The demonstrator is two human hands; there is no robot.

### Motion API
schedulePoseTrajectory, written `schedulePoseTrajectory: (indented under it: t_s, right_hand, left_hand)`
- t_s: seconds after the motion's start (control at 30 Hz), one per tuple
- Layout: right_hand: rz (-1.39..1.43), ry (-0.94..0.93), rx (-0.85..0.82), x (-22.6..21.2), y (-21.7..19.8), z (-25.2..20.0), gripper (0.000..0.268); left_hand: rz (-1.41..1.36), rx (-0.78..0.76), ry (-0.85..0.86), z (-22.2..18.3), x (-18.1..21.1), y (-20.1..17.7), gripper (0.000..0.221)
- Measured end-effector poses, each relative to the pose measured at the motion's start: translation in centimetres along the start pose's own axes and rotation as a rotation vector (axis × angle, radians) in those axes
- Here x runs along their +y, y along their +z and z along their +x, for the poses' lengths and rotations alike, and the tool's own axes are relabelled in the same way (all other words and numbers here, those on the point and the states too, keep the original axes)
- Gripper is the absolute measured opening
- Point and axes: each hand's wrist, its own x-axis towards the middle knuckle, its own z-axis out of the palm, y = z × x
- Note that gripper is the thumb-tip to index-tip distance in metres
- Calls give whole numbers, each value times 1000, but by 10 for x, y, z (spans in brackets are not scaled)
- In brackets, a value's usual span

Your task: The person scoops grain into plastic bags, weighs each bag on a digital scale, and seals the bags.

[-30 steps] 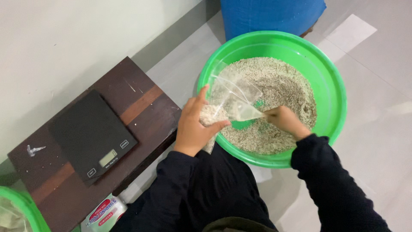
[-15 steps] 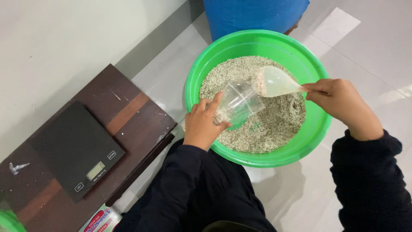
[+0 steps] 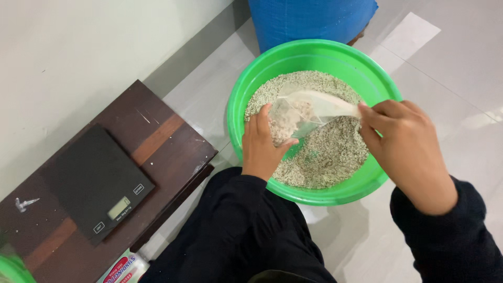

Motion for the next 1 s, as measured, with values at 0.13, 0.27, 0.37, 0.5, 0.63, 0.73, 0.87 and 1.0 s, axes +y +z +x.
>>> schedulePoseTrajectory:
  t_s: [0.13, 0.27, 0.37, 0.5, 0.63, 0.73, 0.87, 1.0]
  right_hand:
    - [-146, 21, 99, -1, -12, -15, 28]
    - [139, 270, 28, 31, -7, -23, 15]
    - [246, 474, -153, 82, 64, -29, 14]
    - [96, 650, -459, 93, 236, -34, 20]
    - [132, 633, -579, 77, 356, -50, 26]
    - [547, 627, -522, 78, 371, -53, 20]
    - [512, 683, -578, 83, 287, -41, 20]
    - [513, 692, -377, 123, 239, -46, 20]
  left_hand:
    - [-93, 59, 53, -1, -1, 14, 97]
    - [-148, 139, 105, -4, -17, 23, 91]
    - [-188, 158, 87, -6, -29, 23, 89]
    - [-290, 248, 66, -7, -43, 28, 96]
    - [-275, 304, 58, -8, -44, 29, 97]
    - [-269, 308, 33, -7, -38, 21, 100]
    - [-276, 223, 27, -5, -19, 3, 101]
    - [-95, 150, 67, 2, -18, 8, 107]
